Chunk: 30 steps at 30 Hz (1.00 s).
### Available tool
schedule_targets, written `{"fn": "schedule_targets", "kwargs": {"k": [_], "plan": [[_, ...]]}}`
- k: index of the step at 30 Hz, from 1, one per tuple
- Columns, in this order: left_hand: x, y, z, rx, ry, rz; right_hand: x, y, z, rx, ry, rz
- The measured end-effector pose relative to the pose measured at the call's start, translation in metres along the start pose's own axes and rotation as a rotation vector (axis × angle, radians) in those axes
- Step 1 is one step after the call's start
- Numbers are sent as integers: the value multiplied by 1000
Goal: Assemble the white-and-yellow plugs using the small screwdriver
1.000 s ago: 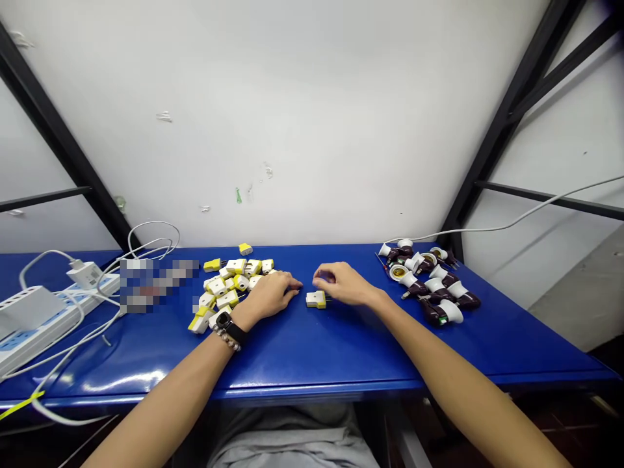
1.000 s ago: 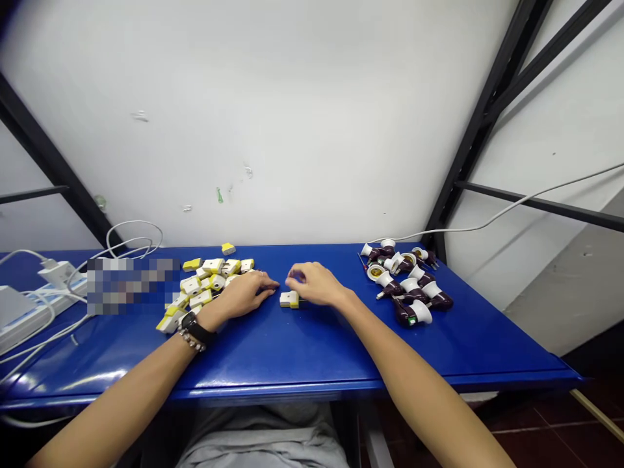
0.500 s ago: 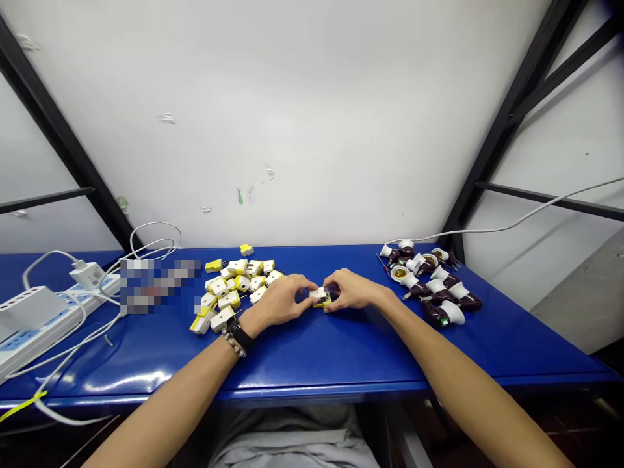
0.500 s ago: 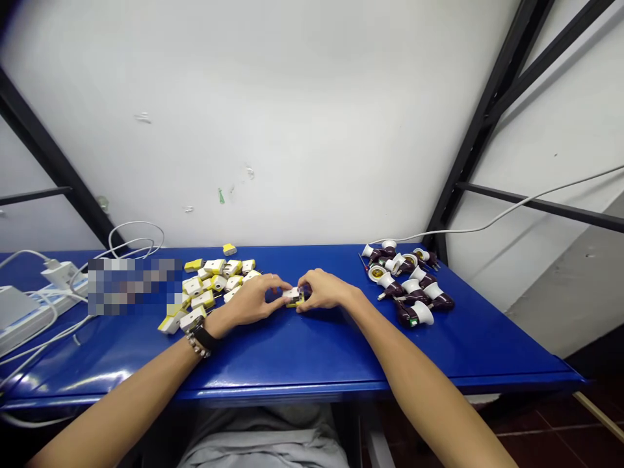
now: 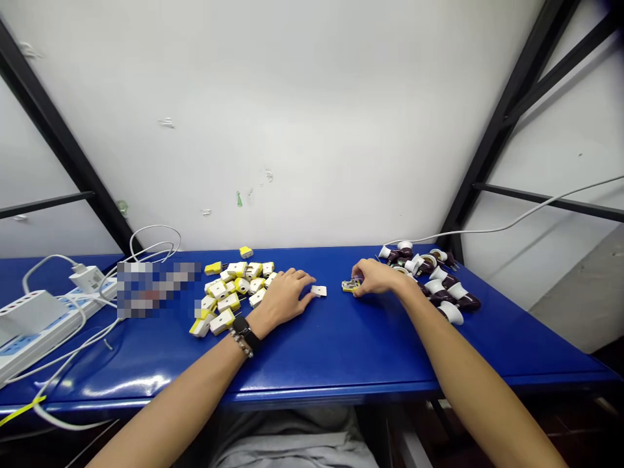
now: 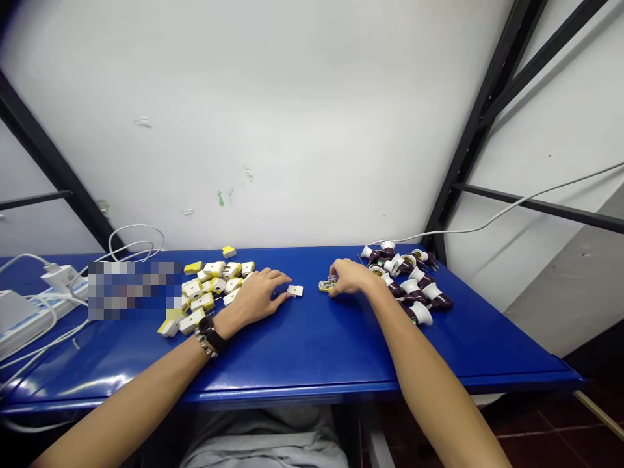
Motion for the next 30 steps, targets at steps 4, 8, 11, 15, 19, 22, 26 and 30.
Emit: {"fn": "schedule_targets", "kwargs": {"k": [4,8,11,15,19,22,26,30], "plan": [[-25,-15,-26,-90,14,43,-6,-2,4,-19,22,-16],[-38,-35,-55,-178,-65,-133,-16,-6,-5,-96,181,96],[-44,-47,-66,-285,-49,-254,-20,-9,-12,-127,256,189],[-54,-55,-65,-341,-40,-275,-22,-15,-20,-180,312,261],[-54,-59,-57,-288,-154,-292,-32,-26,-31,-222,410,426],[-43,-55,-42,-210,-388,-330,-36,-38,-42,-242,591,491],[-29,-36,-12,-87,-608,-228,-27,-51,-59,-313,1005,346],[-13,-21,8,-89,-712,-72,-12,-61,-76,-405,1169,248]]}}
Point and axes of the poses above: each hand's wrist, its own y-axis towards the middle knuckle, its own x-axis out of the palm, z = x × y, the point moved 5 cm from there along y, towards the middle knuckle, and after that the axes turned 15 degrees about x, right-handed, at the moved point
